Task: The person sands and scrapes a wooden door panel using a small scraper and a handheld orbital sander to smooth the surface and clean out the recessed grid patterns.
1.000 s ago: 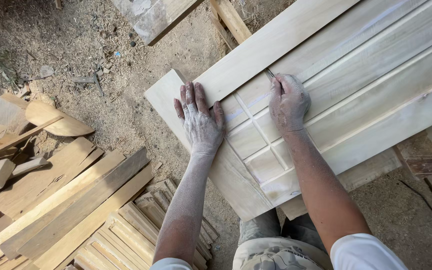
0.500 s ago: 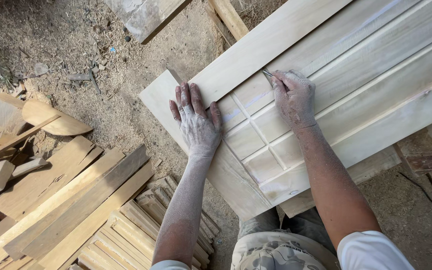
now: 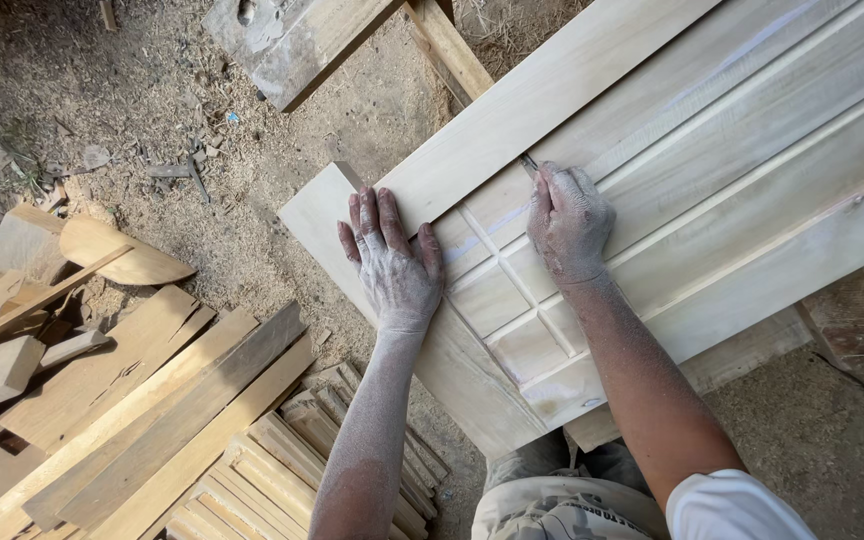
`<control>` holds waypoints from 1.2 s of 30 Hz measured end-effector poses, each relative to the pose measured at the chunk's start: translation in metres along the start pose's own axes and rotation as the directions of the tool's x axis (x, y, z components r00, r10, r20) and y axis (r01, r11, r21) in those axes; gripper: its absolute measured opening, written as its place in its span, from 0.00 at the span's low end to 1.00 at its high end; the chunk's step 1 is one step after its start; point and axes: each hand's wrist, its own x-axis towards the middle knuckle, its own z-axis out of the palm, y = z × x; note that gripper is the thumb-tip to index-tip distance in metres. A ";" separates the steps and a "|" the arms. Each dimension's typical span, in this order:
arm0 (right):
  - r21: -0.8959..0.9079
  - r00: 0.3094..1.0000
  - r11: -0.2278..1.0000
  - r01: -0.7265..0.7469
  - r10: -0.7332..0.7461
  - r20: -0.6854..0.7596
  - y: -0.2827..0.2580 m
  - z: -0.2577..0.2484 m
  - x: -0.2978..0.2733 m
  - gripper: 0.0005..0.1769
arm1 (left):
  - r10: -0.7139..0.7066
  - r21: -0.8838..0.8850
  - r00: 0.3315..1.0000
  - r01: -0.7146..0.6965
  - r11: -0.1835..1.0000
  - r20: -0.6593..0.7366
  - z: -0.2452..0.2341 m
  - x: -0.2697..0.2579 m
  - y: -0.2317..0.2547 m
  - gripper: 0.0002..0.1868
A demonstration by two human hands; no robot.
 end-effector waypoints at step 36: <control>0.188 0.986 0.979 -0.072 0.041 0.161 0.014 -0.010 0.003 0.09 | -0.003 0.014 1.000 0.003 1.000 0.000 0.001 -0.005 -0.001 0.37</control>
